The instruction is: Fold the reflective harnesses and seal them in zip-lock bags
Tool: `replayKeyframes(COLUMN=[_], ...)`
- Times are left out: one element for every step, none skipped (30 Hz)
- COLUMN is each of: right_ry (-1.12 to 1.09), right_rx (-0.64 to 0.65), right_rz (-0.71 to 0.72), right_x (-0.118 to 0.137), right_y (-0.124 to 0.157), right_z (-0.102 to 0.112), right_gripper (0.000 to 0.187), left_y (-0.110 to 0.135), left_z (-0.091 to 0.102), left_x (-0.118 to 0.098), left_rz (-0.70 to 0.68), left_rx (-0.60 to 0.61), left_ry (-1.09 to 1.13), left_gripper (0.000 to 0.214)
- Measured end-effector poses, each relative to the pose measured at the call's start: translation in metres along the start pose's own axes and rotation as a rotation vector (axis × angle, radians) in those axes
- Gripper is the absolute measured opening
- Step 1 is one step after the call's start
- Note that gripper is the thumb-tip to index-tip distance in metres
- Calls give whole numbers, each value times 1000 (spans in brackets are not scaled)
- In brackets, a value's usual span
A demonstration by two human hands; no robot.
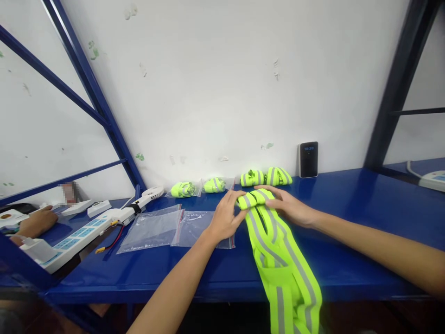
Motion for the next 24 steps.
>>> replayKeyframes(right_ry=[80, 159, 229, 290, 343, 393, 448, 518, 595, 662, 713, 749, 766, 765, 751, 726, 689, 638, 572, 493, 405, 315, 230, 153], right_rx=[22, 23, -1, -55, -131, -215, -274, -291, -270, -232, -189, -162, -165, -197, -240, -277, -306, -324, -334, -329, -315, -295, -274, -256], right_rz=[49, 101, 146, 176, 195, 215, 244, 292, 356, 428, 492, 535, 559, 568, 563, 549, 526, 492, 440, 373, 295, 215, 133, 58], right_x=[3, 6, 9, 11, 13, 17, 21, 27, 33, 38, 41, 43, 44, 44, 44, 44, 43, 41, 38, 33, 27, 21, 14, 8], right_y=[1, 3, 4, 5, 6, 7, 8, 9, 10, 11, 12, 14, 14, 15, 15, 16, 15, 14, 12, 9, 5, 2, -1, -2], right_z=[-2, -3, -1, 2, 8, 14, 18, 17, 13, 8, 2, -1, -1, 3, 7, 11, 15, 18, 21, 22, 22, 21, 20, 17], right_gripper=[71, 70, 68, 65, 63, 63, 67, 72, 75, 75, 71, 66, 61, 56, 52, 48, 44, 39, 34, 28, 24, 24, 26, 29], left_y=[0, 0, 0, 1, 1, 1, 1, 1, 1, 1, 2, 3, 4, 5, 5, 5, 4, 4, 3, 3, 2, 2, 1, 1], left_z=[4, 8, 11, 13, 13, 11, 8, 5, 1, -3, -5, -8, -11, -14, -17, -20, -22, -22, -22, -21, -20, -19, -17, -15], left_x=[5, 11, 17, 23, 29, 34, 39, 44, 49, 53, 56, 58, 59, 58, 55, 50, 44, 37, 31, 27, 24, 21, 19, 17], left_rz=[37, 80, 124, 166, 202, 233, 263, 293, 322, 350, 379, 405, 425, 435, 429, 406, 367, 323, 280, 244, 221, 206, 191, 175], left_rx=[-45, -97, -147, -183, -202, -207, -201, -186, -173, -164, -156, -142, -118, -81, -30, 21, 55, 76, 84, 85, 80, 73, 65, 47], left_ry=[45, 94, 145, 195, 245, 299, 358, 420, 478, 527, 564, 588, 597, 597, 594, 592, 597, 606, 615, 618, 606, 578, 536, 484], left_gripper=[33, 33, 36, 39, 42, 43, 44, 45, 45, 46, 48, 50, 53, 57, 61, 67, 74, 83, 93, 102, 106, 106, 103, 97])
Point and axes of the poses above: each hand's wrist, its own y-axis away from the middle knuckle, its own z-axis out of the back of the hand, x = y × z, the point moved 9 cm from there along -y, towards the middle knuckle, and after that the axes turned 15 degrees about y, right-handed, at the moved point
